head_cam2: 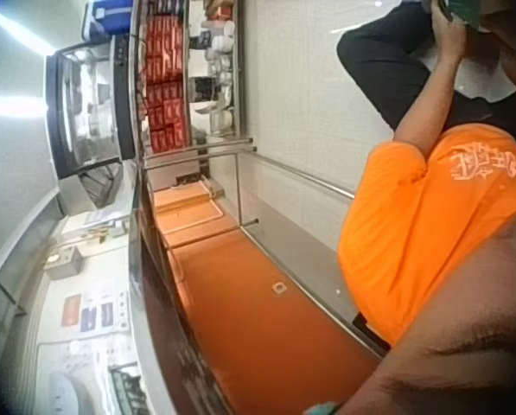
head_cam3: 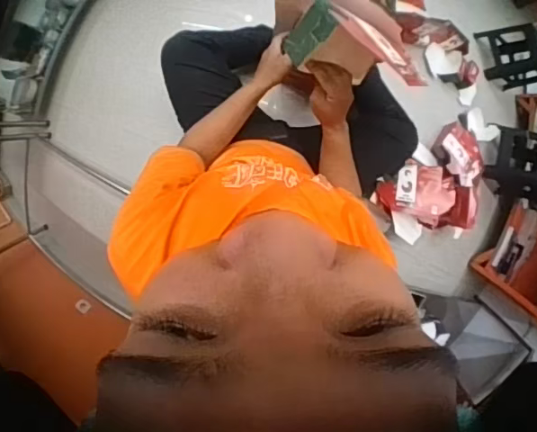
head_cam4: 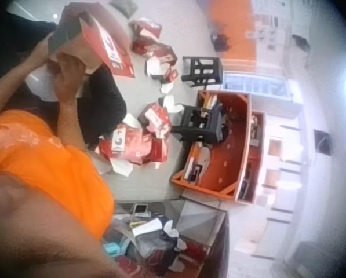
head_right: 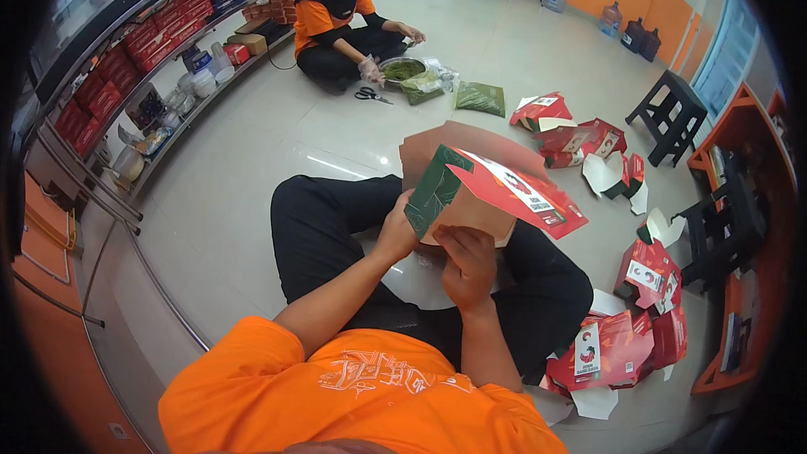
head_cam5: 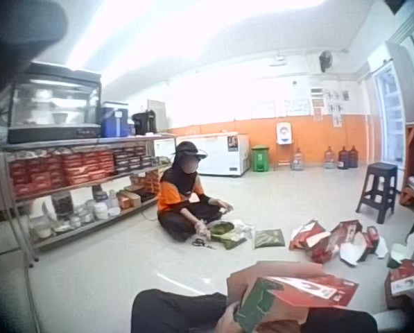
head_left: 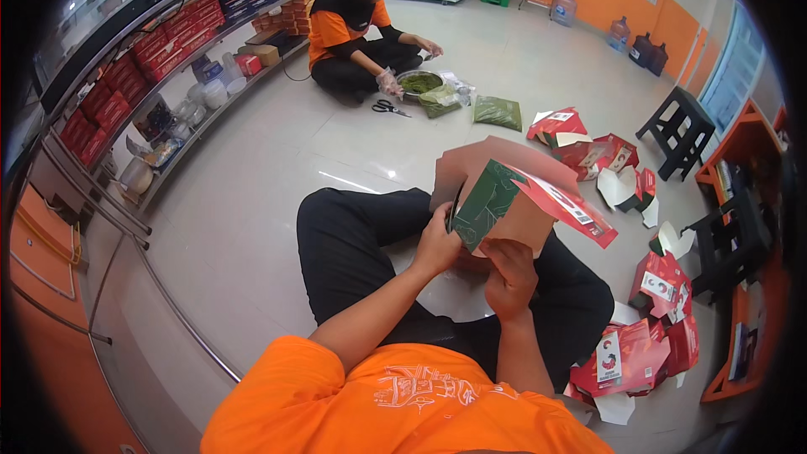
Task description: Assembling cardboard food boxes while sitting on the floor.
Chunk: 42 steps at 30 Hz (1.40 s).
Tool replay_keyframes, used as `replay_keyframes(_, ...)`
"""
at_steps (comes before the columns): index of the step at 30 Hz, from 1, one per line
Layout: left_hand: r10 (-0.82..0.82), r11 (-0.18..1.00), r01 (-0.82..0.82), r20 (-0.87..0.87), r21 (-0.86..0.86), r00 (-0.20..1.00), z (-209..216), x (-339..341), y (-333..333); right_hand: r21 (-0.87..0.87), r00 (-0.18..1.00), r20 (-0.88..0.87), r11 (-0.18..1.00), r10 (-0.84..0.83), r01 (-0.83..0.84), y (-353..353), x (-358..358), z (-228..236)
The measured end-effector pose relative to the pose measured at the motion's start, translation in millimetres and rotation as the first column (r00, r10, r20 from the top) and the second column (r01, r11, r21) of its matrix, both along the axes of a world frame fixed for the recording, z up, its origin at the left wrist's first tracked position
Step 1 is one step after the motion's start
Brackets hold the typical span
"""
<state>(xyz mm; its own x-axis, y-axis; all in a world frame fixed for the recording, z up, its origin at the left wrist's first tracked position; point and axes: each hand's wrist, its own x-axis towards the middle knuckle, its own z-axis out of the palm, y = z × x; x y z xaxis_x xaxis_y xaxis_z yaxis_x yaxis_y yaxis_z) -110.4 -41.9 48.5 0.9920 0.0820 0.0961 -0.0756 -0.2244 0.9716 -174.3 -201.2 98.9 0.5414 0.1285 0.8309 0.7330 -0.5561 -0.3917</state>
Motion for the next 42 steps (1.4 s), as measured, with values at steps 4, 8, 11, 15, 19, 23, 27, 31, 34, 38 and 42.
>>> replay_keyframes(4,0.047,0.999,-0.046,0.103,-0.016,0.994,-8,-22,3,0.056,1.0,-0.013,0.998,-0.001,0.001,8,-17,3)
replay_keyframes(8,0.061,0.998,-0.062,0.039,0.027,0.997,-6,-37,16,0.035,0.997,-0.043,0.997,0.063,-0.062,3,-36,8)
replay_keyframes(11,0.023,0.997,-0.022,-0.016,0.071,1.0,3,-42,19,0.131,0.994,-0.01,0.986,0.107,-0.105,3,-37,2)
replay_keyframes(15,0.001,0.993,-0.01,0.08,0.114,0.997,3,-57,9,0.147,0.984,-0.037,0.975,0.173,-0.166,0,-38,1)
replay_keyframes(19,0.064,0.976,-0.084,0.105,0.199,0.992,-11,-56,9,0.049,0.986,-0.04,0.986,0.162,-0.16,-13,-40,6)
replay_keyframes(23,-0.003,0.966,-0.059,0.241,0.251,0.97,-15,-59,21,0.014,0.992,-0.085,0.995,0.095,-0.094,-22,-44,13)
replay_keyframes(27,0.023,0.978,-0.038,0.073,0.203,0.997,-16,-61,29,-0.012,0.99,-0.073,0.993,0.118,-0.119,-23,-34,9)
replay_keyframes(31,-0.008,0.96,-0.028,0.125,0.277,0.992,-12,-60,30,-0.069,0.986,-0.107,0.988,0.128,-0.136,-23,-38,10)
replay_keyframes(34,0.021,0.997,-0.009,0.147,-0.081,0.989,-7,-58,22,-0.097,0.983,-0.164,0.99,0.087,-0.104,-24,-39,1)
replay_keyframes(38,0.004,0.957,0.057,0.207,-0.286,0.978,4,-48,43,-0.096,0.988,-0.145,0.993,0.056,-0.07,-22,-36,0)
replay_keyframes(42,-0.188,0.923,0.301,0.401,-0.24,0.896,30,-44,40,-0.14,0.991,-0.136,0.99,0.014,-0.033,-22,-34,-1)
